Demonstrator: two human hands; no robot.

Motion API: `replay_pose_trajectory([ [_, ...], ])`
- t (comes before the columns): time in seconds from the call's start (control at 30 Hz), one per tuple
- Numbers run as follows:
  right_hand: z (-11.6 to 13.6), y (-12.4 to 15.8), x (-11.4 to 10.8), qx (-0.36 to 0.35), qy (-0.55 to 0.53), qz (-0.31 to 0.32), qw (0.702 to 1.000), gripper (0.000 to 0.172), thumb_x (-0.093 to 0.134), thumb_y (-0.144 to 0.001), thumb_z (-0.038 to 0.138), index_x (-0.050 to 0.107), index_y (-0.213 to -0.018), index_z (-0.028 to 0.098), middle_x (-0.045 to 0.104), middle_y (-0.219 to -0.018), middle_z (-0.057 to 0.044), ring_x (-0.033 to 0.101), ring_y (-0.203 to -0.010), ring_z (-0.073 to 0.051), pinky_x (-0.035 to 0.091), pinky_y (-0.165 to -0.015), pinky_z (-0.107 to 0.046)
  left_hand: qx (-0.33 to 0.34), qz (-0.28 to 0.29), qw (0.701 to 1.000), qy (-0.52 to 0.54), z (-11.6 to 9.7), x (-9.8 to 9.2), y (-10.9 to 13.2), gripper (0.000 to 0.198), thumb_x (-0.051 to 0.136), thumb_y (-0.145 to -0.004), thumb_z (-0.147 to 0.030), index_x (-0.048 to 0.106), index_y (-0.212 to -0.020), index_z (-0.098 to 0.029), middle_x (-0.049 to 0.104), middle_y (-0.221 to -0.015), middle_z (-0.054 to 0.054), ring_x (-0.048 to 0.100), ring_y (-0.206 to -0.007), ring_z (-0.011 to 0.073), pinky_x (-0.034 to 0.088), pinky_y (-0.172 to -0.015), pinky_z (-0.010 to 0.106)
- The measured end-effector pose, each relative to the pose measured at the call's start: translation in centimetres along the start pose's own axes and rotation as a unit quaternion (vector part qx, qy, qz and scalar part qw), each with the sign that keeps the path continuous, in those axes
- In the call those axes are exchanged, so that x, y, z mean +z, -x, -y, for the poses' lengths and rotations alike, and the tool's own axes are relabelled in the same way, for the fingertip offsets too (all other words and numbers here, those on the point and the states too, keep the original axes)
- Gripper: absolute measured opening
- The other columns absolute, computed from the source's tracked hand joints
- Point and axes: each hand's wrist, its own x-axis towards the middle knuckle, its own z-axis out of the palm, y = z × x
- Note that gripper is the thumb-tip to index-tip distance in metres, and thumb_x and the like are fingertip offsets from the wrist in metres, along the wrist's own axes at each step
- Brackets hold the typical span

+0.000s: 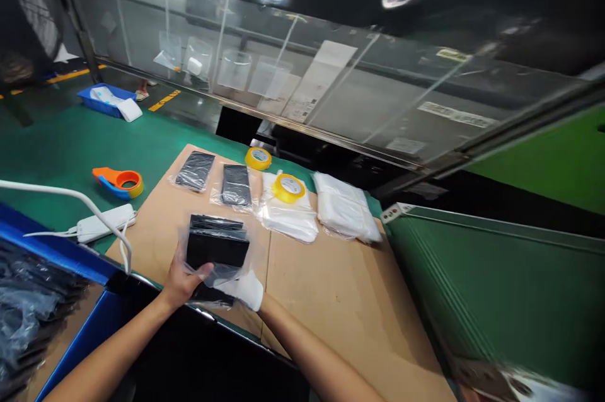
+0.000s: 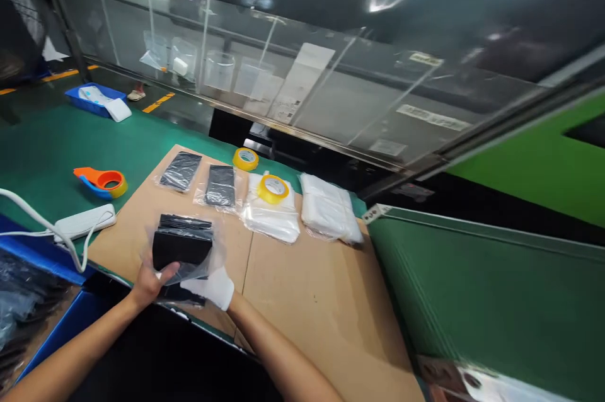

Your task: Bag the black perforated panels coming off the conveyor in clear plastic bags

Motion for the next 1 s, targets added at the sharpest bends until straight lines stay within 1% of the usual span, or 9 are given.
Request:
replay_pose_trajectory([
  [0.1, 2.3, 0.7, 0.5, 0.006, -0.049, 0.082, 0.995, 0.060, 0.087, -0.059, 0.061, 0.078, -0.105, 0.023, 0.078, -0.104, -0.012, 0.074, -0.099, -0.033, 0.055, -0.104, -0.053, -0.021, -0.030, 0.999, 0.025, -1.5, -0.7, 1.5, 0.067, 0.075, -0.080, -0.056, 0.063, -0.133, -0.019, 0.076, -0.117, 0.011, 0.064, -0.125, 0.0350, 0.045, -0.114, 0.046],
  [0.2, 3.8, 0.6, 1.7, 0.016, -0.098, 0.104, 0.990, 0.064, 0.088, -0.059, 0.062, 0.078, -0.108, 0.022, 0.078, -0.104, -0.014, 0.075, -0.100, -0.033, 0.057, -0.102, -0.052, -0.043, -0.082, 0.994, 0.055, -2.1, -1.4, 3.0, 0.070, 0.077, -0.080, -0.054, 0.059, -0.138, -0.020, 0.073, -0.126, 0.010, 0.064, -0.125, 0.0333, 0.046, -0.113, 0.044],
  [0.37, 4.0, 0.7, 3.9, 0.053, -0.160, 0.174, 0.970, 0.055, 0.094, -0.057, 0.052, 0.079, -0.101, 0.022, 0.080, -0.101, -0.012, 0.076, -0.094, -0.033, 0.060, -0.097, -0.047, -0.064, -0.109, 0.987, 0.101, -2.7, -2.6, 6.3, 0.066, 0.083, -0.077, -0.049, 0.060, -0.132, -0.021, 0.071, -0.128, 0.011, 0.065, -0.122, 0.0328, 0.049, -0.111, 0.044],
  [0.47, 4.0, 1.9, 5.6, 0.098, -0.217, 0.211, 0.948, 0.057, 0.095, -0.058, 0.044, 0.076, -0.106, 0.021, 0.080, -0.104, -0.010, 0.076, -0.094, -0.032, 0.060, -0.096, -0.048, -0.071, -0.139, 0.981, 0.116, -3.0, -3.9, 9.3, 0.067, 0.084, -0.078, -0.050, 0.058, -0.132, -0.021, 0.069, -0.130, 0.012, 0.062, -0.126, 0.0335, 0.045, -0.114, 0.048],
  [0.6, 4.2, 4.8, 8.5, 0.195, -0.341, 0.263, 0.881, 0.061, 0.092, -0.063, 0.036, 0.071, -0.119, 0.022, 0.078, -0.116, -0.010, 0.076, -0.101, -0.032, 0.058, -0.100, -0.050, -0.061, -0.152, 0.976, 0.142, -2.7, -7.5, 14.6, 0.086, 0.084, -0.076, -0.056, 0.046, -0.145, -0.021, 0.062, -0.135, 0.015, 0.058, -0.130, 0.0348, 0.044, -0.115, 0.052],
  [0.7, 4.0, 6.9, 10.3, 0.264, -0.374, 0.285, 0.842, 0.060, 0.088, -0.067, 0.033, 0.069, -0.123, 0.023, 0.078, -0.114, -0.010, 0.077, -0.094, -0.031, 0.059, -0.095, -0.051, -0.033, -0.218, 0.971, 0.091, -2.9, -11.3, 18.7, 0.086, 0.081, -0.078, -0.059, 0.043, -0.146, -0.022, 0.061, -0.130, 0.015, 0.059, -0.127, 0.0335, 0.050, -0.109, 0.049],
  [0.83, 3.5, 8.1, 12.2, 0.270, -0.365, 0.294, 0.841, 0.057, 0.085, -0.066, 0.030, 0.070, -0.120, 0.020, 0.079, -0.106, -0.012, 0.077, -0.091, -0.034, 0.057, -0.095, -0.054, 0.043, -0.350, 0.936, -0.016, -5.1, -16.0, 21.7, 0.080, 0.080, -0.083, -0.052, 0.039, -0.147, -0.027, 0.063, -0.122, 0.010, 0.068, -0.113, 0.0278, 0.059, -0.096, 0.042],
  [0.93, 4.2, 8.0, 13.3, 0.222, -0.349, 0.287, 0.864, 0.058, 0.084, -0.065, 0.029, 0.071, -0.121, 0.019, 0.077, -0.114, -0.013, 0.074, -0.104, -0.035, 0.053, -0.103, -0.053, 0.105, -0.384, 0.915, -0.065, -7.6, -18.2, 22.5, 0.071, 0.073, -0.092, -0.043, 0.036, -0.151, -0.029, 0.069, -0.104, 0.004, 0.074, -0.091, 0.0214, 0.063, -0.084, 0.036],
  [1.0, 5.2, 7.7, 14.1, 0.204, -0.328, 0.301, 0.872, 0.060, 0.084, -0.065, 0.029, 0.071, -0.123, 0.020, 0.077, -0.117, -0.013, 0.075, -0.103, -0.035, 0.054, -0.102, -0.052, 0.138, -0.388, 0.905, -0.105, -9.0, -19.1, 22.8, 0.053, 0.066, -0.098, -0.039, 0.046, -0.146, -0.027, 0.071, -0.090, 0.000, 0.074, -0.080, 0.0186, 0.063, -0.078, 0.032],
])
